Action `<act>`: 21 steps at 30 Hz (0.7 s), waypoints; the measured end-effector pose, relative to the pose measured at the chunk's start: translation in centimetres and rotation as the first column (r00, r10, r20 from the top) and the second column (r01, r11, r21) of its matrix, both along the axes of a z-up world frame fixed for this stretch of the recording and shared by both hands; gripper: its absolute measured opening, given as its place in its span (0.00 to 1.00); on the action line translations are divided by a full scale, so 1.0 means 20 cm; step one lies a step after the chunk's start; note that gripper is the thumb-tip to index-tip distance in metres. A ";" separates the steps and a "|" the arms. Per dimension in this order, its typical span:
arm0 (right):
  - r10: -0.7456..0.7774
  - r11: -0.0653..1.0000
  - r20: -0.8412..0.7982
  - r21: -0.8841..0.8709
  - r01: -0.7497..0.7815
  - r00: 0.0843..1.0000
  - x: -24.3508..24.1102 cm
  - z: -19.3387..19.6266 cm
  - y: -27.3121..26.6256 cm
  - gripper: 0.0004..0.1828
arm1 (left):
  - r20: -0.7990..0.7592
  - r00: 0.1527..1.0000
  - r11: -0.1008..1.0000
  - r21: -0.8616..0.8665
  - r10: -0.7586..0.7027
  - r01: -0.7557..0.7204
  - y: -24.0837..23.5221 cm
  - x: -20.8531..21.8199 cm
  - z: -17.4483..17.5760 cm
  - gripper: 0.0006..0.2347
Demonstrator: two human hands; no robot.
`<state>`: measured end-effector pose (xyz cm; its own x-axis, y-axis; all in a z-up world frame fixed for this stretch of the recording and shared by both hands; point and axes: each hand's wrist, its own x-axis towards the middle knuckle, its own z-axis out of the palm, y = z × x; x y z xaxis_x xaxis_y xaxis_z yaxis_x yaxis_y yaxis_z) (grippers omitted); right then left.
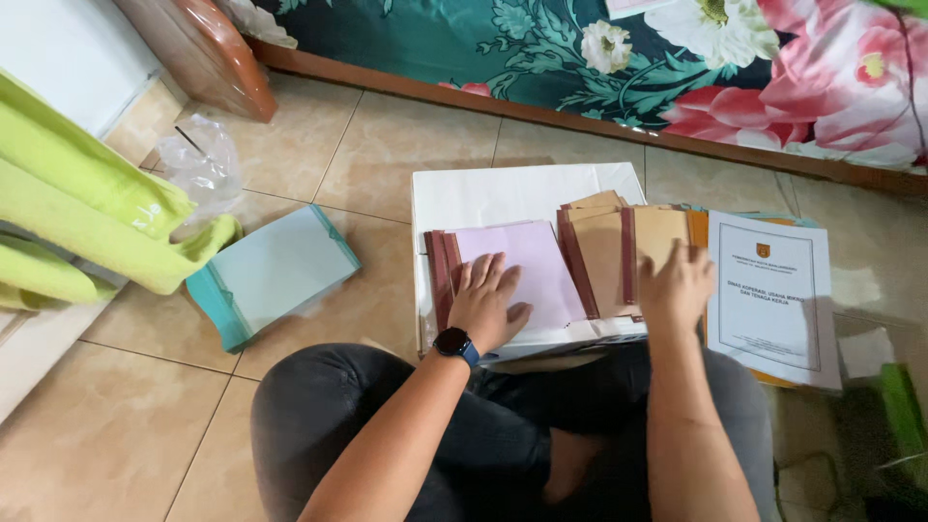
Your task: The person sits cross-legged on the floor and repeatedly folds small rectangular paper sheets in half by hand. They handle the papers one at a time, folding each and placing it back onto the stack. The task continues with the same repetitive folding motion throughout the clip.
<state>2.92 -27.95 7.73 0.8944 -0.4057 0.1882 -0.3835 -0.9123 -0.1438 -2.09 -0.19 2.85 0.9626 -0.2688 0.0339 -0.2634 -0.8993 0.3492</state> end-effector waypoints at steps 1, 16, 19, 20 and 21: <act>0.187 0.977 0.063 0.093 -0.193 0.980 0.01 -0.11 0.07 0.30 | -0.007 1.000 1.000 -0.011 -0.003 0.003 0.00 0.00 -0.01 0.33; 0.410 0.716 0.160 0.553 -0.426 0.898 -0.15 -0.14 0.40 0.13 | 0.014 1.000 0.998 -0.055 0.006 -0.005 0.01 0.00 0.06 0.33; 0.377 0.753 0.209 0.498 -0.430 0.902 -0.21 -0.04 0.45 0.15 | 0.048 0.999 0.998 -0.055 0.021 -0.018 0.01 0.01 -0.01 0.30; 0.372 0.771 0.248 0.453 -0.447 0.894 -0.24 0.00 0.47 0.19 | 0.076 0.997 0.998 -0.060 0.027 -0.022 0.00 0.02 -0.04 0.29; 0.379 0.769 0.245 0.452 -0.451 0.892 -0.24 0.00 0.47 0.19 | 0.073 0.997 0.998 -0.063 0.035 -0.030 0.01 0.02 -0.04 0.29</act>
<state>-1.92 -18.57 7.70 0.9779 -0.0695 0.1971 0.0719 -0.7735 -0.6297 -1.74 -0.05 1.97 0.9650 -0.2328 0.1212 -0.2618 -0.8851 0.3849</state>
